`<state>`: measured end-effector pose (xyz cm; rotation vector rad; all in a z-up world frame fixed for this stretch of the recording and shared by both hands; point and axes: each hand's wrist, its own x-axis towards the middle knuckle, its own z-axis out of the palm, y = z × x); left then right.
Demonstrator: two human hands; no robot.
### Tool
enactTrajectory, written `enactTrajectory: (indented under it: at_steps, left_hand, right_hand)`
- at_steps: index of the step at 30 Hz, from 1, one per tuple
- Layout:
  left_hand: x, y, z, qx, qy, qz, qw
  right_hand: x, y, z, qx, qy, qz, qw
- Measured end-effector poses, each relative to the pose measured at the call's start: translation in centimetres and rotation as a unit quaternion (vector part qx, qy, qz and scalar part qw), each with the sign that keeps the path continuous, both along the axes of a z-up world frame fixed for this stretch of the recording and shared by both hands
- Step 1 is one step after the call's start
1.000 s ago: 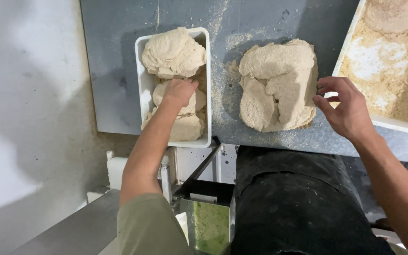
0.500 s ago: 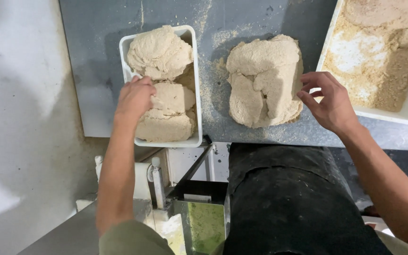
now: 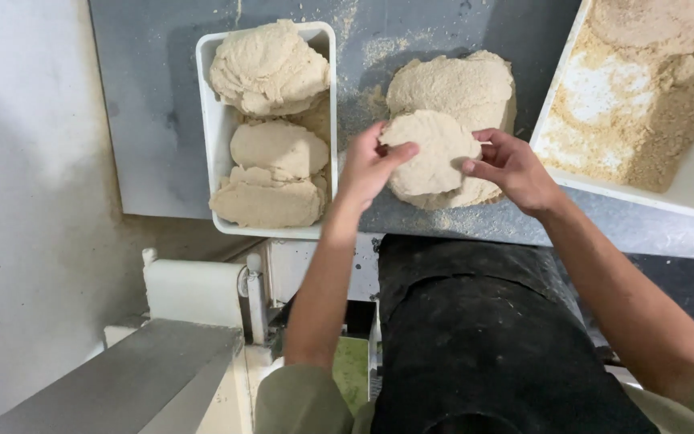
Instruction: Organizing and stacking flattened dough pieces from a container onto a work surface.
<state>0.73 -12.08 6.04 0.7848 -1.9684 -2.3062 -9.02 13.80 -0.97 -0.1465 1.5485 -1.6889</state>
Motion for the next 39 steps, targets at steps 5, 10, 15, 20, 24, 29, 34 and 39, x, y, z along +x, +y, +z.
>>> enactTrajectory:
  at_steps: [5,10,15,20,24,29,34,39]
  left_hand:
    - [-3.1,3.5,-5.8,-0.051,-0.099,-0.028,0.993]
    - [-6.3,7.4,-6.9,-0.228,-0.19,-0.171,0.939]
    - [-8.4,10.5,-3.1,-0.369,-0.167,-0.19,0.894]
    - [-6.6,8.1,0.5,-0.446,-0.129,-0.187,0.866]
    - [-2.5,-1.2,3.0,-0.525,-0.151,-0.119,0.829]
    - [2.0,-14.2,-1.5,-0.663,-0.216,-0.228,0.679]
    - [1.3,-16.2,-5.4,-0.649,-0.175,-0.416,0.612]
    - [-3.1,-15.2,-4.6,-0.617,-0.312,-0.524,0.497]
  right_hand:
    - [4.0,1.4,0.1,0.082,-0.05,-0.073,0.993]
    - [7.4,4.2,-5.5,0.096,-0.161,-0.175,0.967]
    - [6.7,4.7,-7.8,0.122,-0.147,-0.217,0.957]
    - [5.6,5.0,-2.1,0.22,-0.069,-0.083,0.97]
    - [3.9,4.3,5.3,0.438,-0.007,0.168,0.883]
    - [4.1,3.7,7.8,0.442,0.034,0.25,0.861]
    - [4.5,1.9,9.4,0.402,0.048,0.29,0.867]
    - [4.6,0.4,11.6,0.377,0.073,0.301,0.873]
